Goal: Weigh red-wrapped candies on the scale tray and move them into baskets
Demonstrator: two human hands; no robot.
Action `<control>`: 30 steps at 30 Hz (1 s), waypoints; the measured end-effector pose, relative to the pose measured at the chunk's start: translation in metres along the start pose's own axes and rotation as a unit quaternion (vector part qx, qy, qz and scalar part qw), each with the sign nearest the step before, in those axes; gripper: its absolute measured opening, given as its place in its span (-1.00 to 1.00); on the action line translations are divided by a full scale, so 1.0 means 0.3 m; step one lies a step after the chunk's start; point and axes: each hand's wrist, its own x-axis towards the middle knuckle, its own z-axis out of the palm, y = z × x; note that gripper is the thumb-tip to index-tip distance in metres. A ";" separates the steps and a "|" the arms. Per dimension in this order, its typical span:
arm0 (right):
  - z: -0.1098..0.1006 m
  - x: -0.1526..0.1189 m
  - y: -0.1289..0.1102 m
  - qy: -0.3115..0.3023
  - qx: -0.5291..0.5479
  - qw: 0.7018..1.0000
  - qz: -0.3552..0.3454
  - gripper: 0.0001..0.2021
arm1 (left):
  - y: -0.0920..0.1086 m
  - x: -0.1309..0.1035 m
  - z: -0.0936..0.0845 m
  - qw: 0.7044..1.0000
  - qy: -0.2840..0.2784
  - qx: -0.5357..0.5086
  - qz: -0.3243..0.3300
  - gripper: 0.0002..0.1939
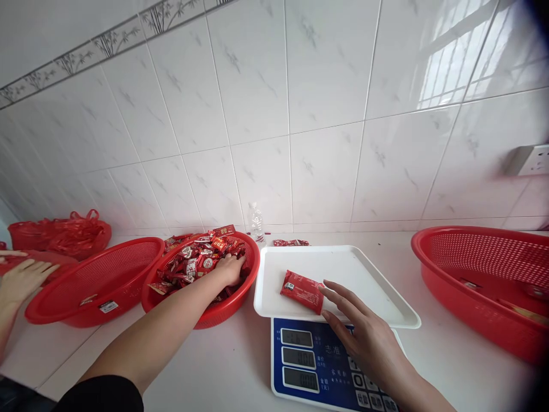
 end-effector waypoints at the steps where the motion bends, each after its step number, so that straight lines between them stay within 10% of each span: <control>1: 0.000 0.000 0.000 -0.001 0.002 1.000 0.001 -0.69 | -0.005 0.001 -0.002 1.000 0.004 -0.006 0.009 -0.31; 30: 0.001 0.005 -0.004 -0.003 0.009 1.000 0.002 -0.72 | -0.158 -0.054 -0.176 0.928 0.125 -0.351 0.003 -0.65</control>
